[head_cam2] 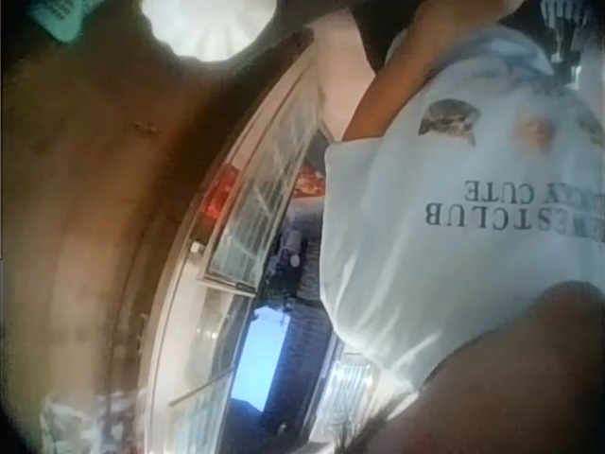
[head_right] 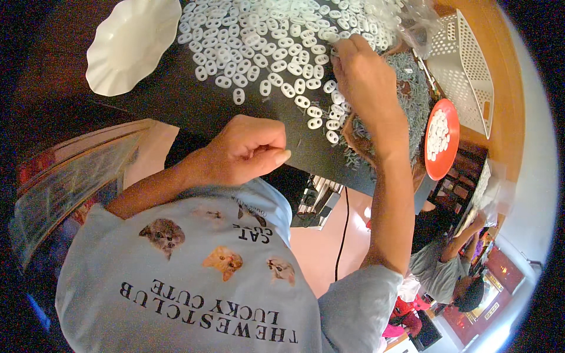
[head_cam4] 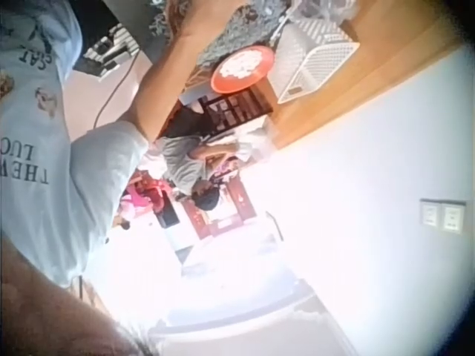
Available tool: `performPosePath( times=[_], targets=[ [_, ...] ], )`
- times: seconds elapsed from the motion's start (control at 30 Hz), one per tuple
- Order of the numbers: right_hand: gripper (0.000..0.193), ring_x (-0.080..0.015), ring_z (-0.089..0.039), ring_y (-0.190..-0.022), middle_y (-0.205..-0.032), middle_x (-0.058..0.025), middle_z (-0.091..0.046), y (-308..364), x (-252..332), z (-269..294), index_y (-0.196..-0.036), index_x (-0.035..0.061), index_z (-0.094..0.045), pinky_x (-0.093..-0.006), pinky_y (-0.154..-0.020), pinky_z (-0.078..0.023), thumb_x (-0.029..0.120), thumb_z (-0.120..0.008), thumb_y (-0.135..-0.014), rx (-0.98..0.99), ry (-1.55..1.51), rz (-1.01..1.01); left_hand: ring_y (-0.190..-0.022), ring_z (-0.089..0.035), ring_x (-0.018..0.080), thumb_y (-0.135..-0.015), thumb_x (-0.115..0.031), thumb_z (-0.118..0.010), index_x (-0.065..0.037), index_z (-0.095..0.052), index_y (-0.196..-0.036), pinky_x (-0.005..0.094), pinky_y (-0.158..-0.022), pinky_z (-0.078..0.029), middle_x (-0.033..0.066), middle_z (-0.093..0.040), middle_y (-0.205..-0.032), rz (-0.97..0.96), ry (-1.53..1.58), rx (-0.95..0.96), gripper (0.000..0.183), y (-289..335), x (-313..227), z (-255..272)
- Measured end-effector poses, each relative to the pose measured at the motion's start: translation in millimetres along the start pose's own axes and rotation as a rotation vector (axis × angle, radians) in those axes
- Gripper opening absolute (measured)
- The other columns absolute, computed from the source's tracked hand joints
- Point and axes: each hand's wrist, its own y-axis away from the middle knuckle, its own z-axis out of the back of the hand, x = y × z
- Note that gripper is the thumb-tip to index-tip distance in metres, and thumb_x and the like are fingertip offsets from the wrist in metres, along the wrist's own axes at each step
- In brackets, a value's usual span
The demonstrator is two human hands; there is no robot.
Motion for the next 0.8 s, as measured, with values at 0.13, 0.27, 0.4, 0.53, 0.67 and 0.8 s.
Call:
performPosePath(
  times=[0.13,0.27,0.4,0.53,0.67,0.8],
  targets=[
    [0.017,-0.0359,-0.063,-0.078,-0.091,-0.0116,-0.060,0,-2,3,-0.103,0.0055,-0.062,-0.0430,-0.067,-0.050,0.015,-0.063,-0.089,-0.007,-0.034,-0.005,-0.051,-0.042,0.0119,-0.086,-0.006,-0.065,-0.003,-0.051,-0.071,0.0311,-0.047,-0.033,0.0043,-0.045,-0.059,0.029,0.015,0.005,0.021,1,-2,0],
    [0.016,-0.0357,-0.063,-0.078,-0.090,-0.0115,-0.060,1,-5,2,-0.102,0.0059,-0.062,-0.0431,-0.066,-0.050,0.016,-0.062,-0.089,0.017,0.012,0.043,-0.052,-0.041,0.0106,-0.087,-0.007,-0.064,-0.003,-0.051,-0.072,0.0304,-0.047,-0.033,0.0036,-0.045,-0.059,-0.032,-0.005,-0.022,0.021,2,2,-2],
    [0.014,-0.0358,-0.063,-0.078,-0.090,-0.0115,-0.060,0,-2,-2,-0.100,0.0060,-0.063,-0.0433,-0.067,-0.051,0.016,-0.062,-0.089,0.035,0.074,0.048,-0.052,-0.044,0.0073,-0.087,-0.010,-0.066,-0.001,-0.055,-0.073,0.0275,-0.047,-0.037,0.0036,-0.050,-0.057,0.044,0.003,-0.012,0.019,2,-2,0],
    [0.013,-0.0371,-0.062,-0.077,-0.090,-0.0129,-0.061,1,-2,-6,-0.097,0.0050,-0.064,-0.0432,-0.067,-0.050,0.014,-0.062,-0.088,-0.014,0.029,0.046,-0.056,-0.045,0.0048,-0.088,-0.010,-0.065,-0.001,-0.056,-0.079,0.0249,-0.050,-0.037,0.0003,-0.052,-0.062,0.024,0.080,-0.058,0.016,2,2,-3],
    [0.010,-0.0224,-0.056,-0.065,-0.078,-0.0097,-0.058,22,24,20,-0.095,0.0016,-0.062,-0.0345,-0.060,-0.046,0.010,-0.063,-0.090,-0.115,-0.296,-0.019,-0.061,-0.045,0.0027,-0.092,-0.011,-0.062,-0.001,-0.057,-0.085,0.0228,-0.053,-0.037,-0.0031,-0.052,-0.067,0.066,0.289,-0.157,0.014,1,-8,-4],
    [0.009,-0.0300,-0.061,-0.070,-0.079,-0.0167,-0.059,50,55,38,-0.091,-0.0012,-0.063,-0.0372,-0.062,-0.047,0.006,-0.064,-0.087,-0.054,-0.573,-0.268,-0.068,-0.049,0.0031,-0.096,-0.015,-0.059,-0.001,-0.060,-0.094,0.0217,-0.060,-0.042,-0.0027,-0.056,-0.077,0.205,0.230,-0.182,0.014,-6,-14,3]
  ],
)
